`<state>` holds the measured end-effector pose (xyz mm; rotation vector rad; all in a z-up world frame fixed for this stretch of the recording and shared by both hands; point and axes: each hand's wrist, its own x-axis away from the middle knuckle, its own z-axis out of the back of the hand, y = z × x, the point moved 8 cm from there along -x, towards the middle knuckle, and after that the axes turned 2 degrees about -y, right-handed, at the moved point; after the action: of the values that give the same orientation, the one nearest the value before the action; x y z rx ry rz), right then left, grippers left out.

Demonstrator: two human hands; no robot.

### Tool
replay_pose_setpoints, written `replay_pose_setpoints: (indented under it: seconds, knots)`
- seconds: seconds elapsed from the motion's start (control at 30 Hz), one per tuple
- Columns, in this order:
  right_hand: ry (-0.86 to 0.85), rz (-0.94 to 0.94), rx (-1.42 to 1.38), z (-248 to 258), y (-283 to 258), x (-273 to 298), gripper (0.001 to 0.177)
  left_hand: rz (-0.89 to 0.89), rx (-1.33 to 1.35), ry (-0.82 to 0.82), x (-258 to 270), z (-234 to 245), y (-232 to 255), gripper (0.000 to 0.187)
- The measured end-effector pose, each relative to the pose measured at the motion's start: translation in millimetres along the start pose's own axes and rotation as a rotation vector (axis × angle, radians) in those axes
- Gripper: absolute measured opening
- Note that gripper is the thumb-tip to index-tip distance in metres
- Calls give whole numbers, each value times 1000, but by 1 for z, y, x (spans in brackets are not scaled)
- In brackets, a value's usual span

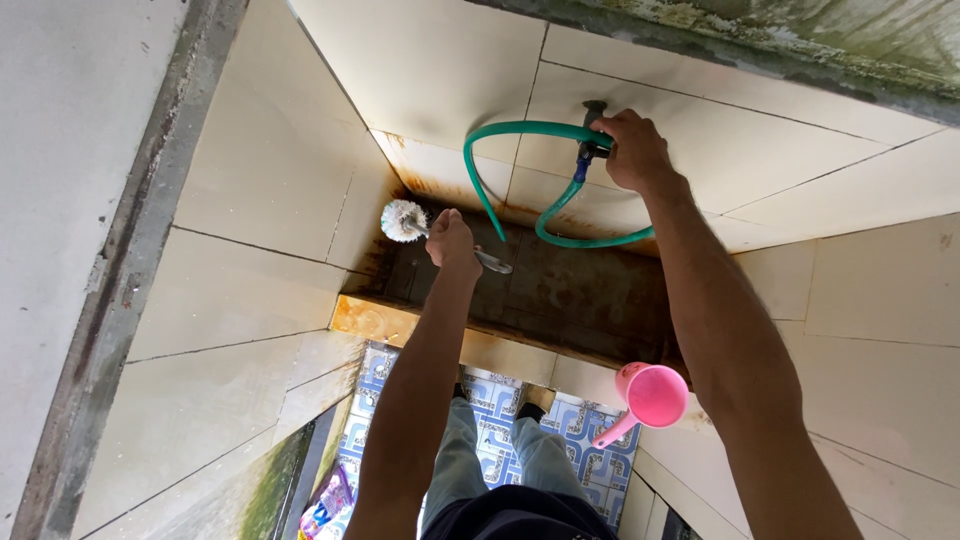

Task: The person scrubs a tiled wall with a long-handled brush, repeatedly pouring water from a pink scoop onto the brush and wall. They rinse the brush under a green hose and continue scrubbing the same area.

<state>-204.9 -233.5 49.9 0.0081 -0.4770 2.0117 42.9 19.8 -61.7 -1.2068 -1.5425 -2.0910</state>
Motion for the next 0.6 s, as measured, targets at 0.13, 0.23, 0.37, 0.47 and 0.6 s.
replay_pose_setpoints:
  seconds: [0.13,0.23,0.37,0.47,0.6]
  knots:
    - [2,-12,26,1,0,-1,52,-4,-18,18,13,-7,2,32]
    - [54,22,75,8,-15,10,47,-6,-25,4,22,-10,3,32]
    - [374,193,96,25,-55,52,29,-27,-64,-18,40,-14,2,34]
    - [525,258,-5,18,-83,91,24,-50,-124,27,59,-9,-7,32]
    - [429,238,-120,-53,-72,113,28,-55,-230,94,74,-7,-35,32]
